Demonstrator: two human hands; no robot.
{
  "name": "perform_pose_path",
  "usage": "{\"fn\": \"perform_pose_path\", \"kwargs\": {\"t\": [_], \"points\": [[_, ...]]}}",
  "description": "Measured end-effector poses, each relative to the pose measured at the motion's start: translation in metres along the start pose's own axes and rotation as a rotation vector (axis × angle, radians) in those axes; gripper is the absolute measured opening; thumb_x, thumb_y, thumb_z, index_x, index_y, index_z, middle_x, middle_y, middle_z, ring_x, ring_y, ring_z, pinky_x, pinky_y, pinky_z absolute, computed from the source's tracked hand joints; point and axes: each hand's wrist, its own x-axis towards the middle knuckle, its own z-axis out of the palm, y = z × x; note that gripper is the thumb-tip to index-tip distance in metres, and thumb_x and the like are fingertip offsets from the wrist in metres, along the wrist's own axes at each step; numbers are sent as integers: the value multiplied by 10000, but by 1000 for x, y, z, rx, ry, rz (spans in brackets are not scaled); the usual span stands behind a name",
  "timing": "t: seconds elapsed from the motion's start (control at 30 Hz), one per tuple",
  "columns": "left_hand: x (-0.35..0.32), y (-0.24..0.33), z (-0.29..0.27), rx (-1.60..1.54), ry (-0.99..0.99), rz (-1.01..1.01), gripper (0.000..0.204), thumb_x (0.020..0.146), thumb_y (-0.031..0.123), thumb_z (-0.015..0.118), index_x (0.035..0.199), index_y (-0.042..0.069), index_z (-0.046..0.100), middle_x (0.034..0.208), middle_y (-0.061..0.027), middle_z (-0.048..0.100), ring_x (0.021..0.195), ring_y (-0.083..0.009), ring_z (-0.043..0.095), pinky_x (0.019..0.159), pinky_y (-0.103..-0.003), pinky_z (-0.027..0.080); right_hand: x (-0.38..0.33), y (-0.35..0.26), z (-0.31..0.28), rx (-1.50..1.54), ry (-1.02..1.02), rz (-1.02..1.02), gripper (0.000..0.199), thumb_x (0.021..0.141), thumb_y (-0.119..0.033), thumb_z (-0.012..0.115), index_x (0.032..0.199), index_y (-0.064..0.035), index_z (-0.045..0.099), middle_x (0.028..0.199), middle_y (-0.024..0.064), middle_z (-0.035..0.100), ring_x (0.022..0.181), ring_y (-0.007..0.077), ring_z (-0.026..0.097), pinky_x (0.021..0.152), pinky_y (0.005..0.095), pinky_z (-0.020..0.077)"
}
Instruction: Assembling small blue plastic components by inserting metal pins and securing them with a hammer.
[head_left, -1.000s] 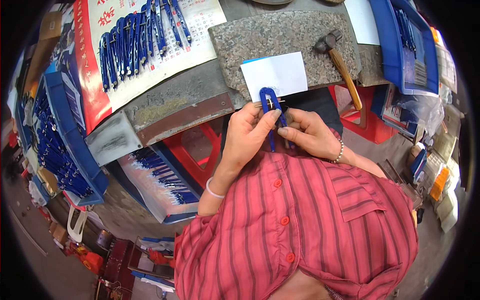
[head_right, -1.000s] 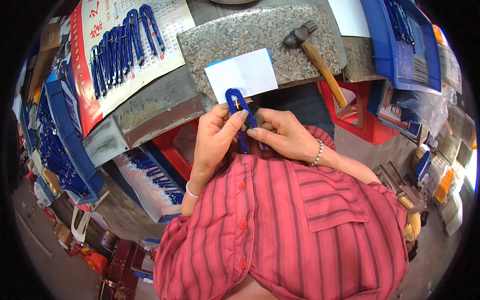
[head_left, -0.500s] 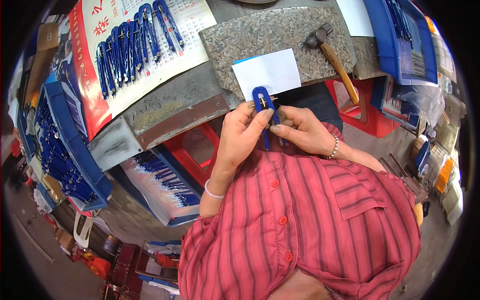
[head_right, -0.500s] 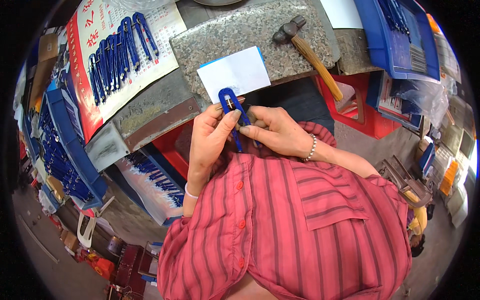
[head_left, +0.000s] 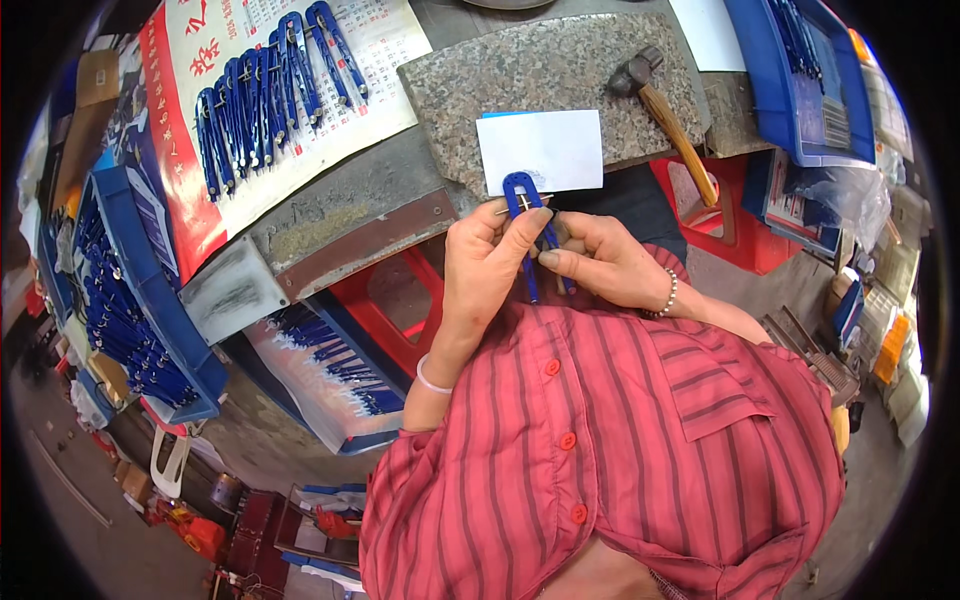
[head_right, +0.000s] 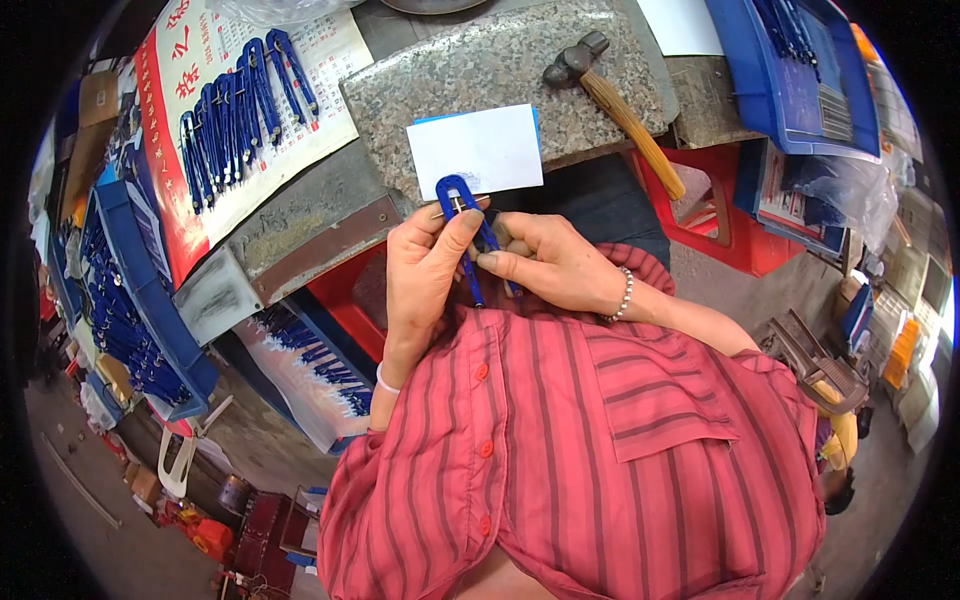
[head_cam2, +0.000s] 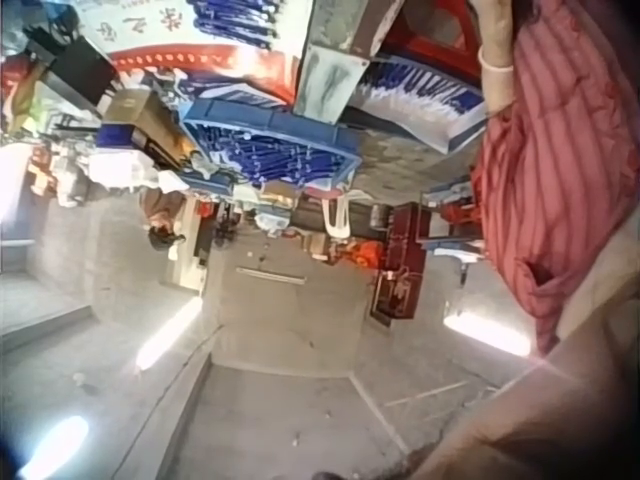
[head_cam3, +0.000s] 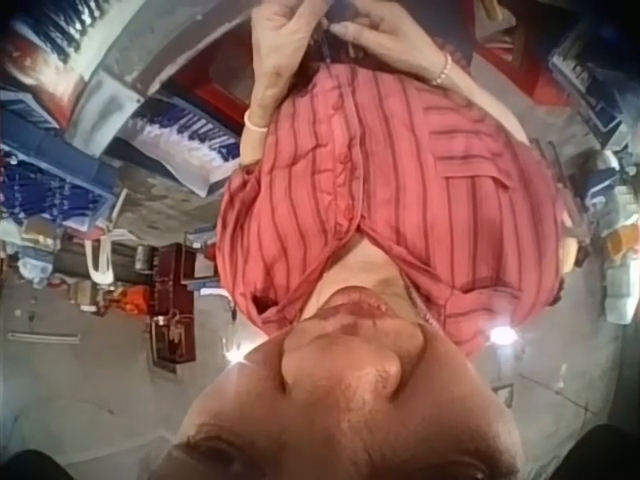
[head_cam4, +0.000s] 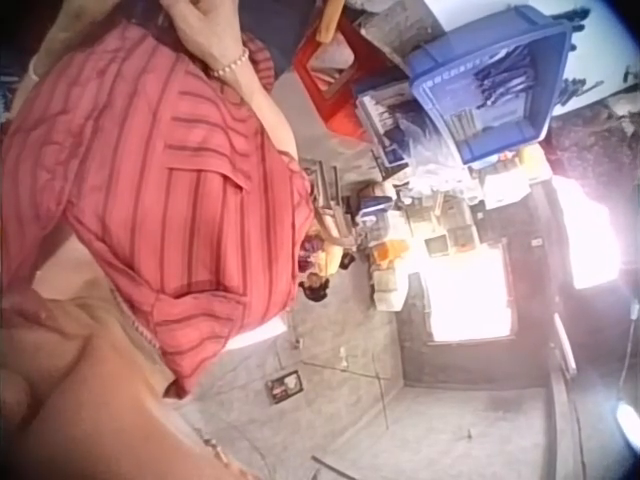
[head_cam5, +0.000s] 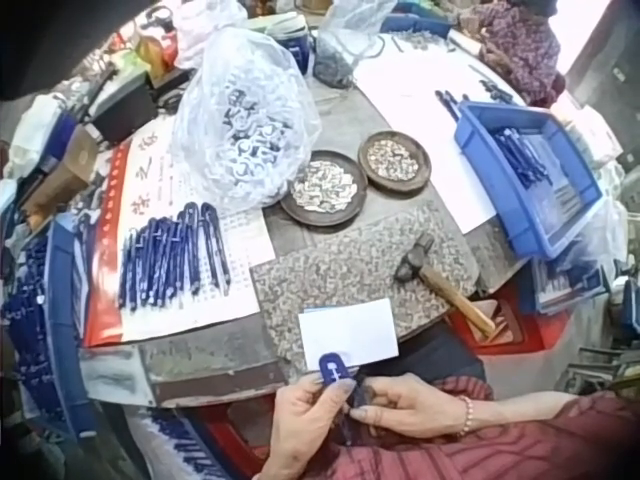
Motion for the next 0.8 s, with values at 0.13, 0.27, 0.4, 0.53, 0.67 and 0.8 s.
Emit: {"fn": "perform_pose_path", "kwargs": {"t": [0.13, 0.27, 0.4, 0.53, 0.67, 0.8], "points": [[1, 0, 0, -4, -2, 3, 227, 891, 199, 673, 961, -17, 673, 727, 35, 614, 660, -14, 501, 566, -182, 402, 3, 4, 2, 2, 50, -62, 193, 928, -183, 602, 903, 0, 547, 663, -8, 558, 595, 34, 521, 517, 225, 427], [0, 1, 0, 4, -3, 8, 216, 894, 185, 665, 968, -18, 674, 743, 29, 628, 679, -19, 516, 589, -188, 421, 1, -1, 1, -35, 36, -30, 158, 935, -157, 589, 954, -4, 554, 697, -23, 557, 619, 25, 511, 539, 215, 425], [1, 1, 0, 22, -2, 5, 215, 895, 182, 663, 973, -17, 675, 745, 25, 632, 685, -21, 523, 597, -189, 427, 1, -4, -1, -81, 8, -17, 134, 945, -133, 574, 993, -10, 558, 734, -38, 556, 651, 13, 494, 568, 204, 424], [2, -6, 2, -1, 8, 40, 208, 897, 187, 659, 933, -17, 667, 715, 30, 614, 658, -14, 504, 570, -187, 407, 1, -3, -4, -83, 17, -43, 144, 938, -141, 587, 982, -8, 555, 684, -29, 554, 591, 19, 493, 526, 209, 419], [0, -8, 9, 15, 71, 93, 216, 900, 201, 656, 843, -7, 642, 643, 44, 566, 595, -13, 464, 520, -194, 371, -7, -18, -11, -353, 96, -71, 172, 909, -158, 618, 919, 3, 561, 631, 19, 592, 508, 44, 507, 462, 223, 411], [-1, -8, 8, 62, 50, 78, 165, 915, 156, 635, 954, 0, 669, 719, 31, 606, 608, -18, 492, 537, -181, 368, -12, -17, -22, -313, 394, -69, 173, 937, -162, 571, 960, 8, 579, 722, 53, 649, 494, 55, 519, 454, 193, 411]]}}
